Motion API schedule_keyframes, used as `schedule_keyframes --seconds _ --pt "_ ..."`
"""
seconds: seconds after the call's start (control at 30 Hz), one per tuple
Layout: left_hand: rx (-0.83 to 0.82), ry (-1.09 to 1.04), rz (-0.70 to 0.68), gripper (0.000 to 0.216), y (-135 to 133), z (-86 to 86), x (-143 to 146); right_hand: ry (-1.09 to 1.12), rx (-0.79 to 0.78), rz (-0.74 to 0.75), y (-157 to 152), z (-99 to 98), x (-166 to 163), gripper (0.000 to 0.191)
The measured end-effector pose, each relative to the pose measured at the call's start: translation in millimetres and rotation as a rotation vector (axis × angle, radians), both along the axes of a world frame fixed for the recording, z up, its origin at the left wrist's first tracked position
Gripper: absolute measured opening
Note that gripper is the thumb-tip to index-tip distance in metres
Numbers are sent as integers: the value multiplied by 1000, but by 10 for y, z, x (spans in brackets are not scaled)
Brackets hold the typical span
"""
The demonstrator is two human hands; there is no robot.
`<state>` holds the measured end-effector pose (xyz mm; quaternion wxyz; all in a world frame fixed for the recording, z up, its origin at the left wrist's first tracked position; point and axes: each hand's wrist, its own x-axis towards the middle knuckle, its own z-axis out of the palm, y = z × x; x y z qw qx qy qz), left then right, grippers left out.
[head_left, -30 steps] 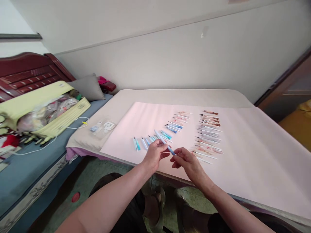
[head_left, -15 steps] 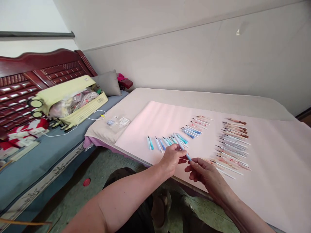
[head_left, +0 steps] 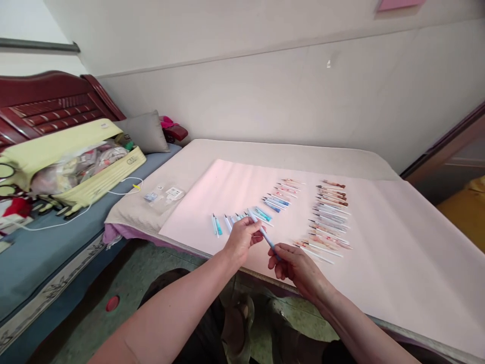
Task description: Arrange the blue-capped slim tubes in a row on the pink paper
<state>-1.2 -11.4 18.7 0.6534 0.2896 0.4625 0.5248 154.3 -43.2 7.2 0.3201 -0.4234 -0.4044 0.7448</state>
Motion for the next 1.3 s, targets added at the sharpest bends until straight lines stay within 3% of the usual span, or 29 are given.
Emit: schedule_keyframes --seconds 0.3,0.53,0.63,0.8,1.0,1.2,1.3 --pt "-12 77 36 26 38 -19 -25 -167 175 -122 33 26 14 25" --pt "67 -25 -230 25 -41 47 58 125 -35 -39 8 82 40 36" --pt "79 51 -205 24 -76 45 87 61 64 -28 7 72 24 29" --pt "28 208 -109 28 -82 14 81 -260 315 -118 3 45 -37 28" --pt "27 -118 -180 21 -62 53 63 -142 115 -158 43 50 -28 23" --pt "39 -114 -204 16 -58 38 65 163 -73 -45 24 100 27 29" --pt "33 -39 -183 17 -73 36 72 98 -3 -68 30 76 21 26"
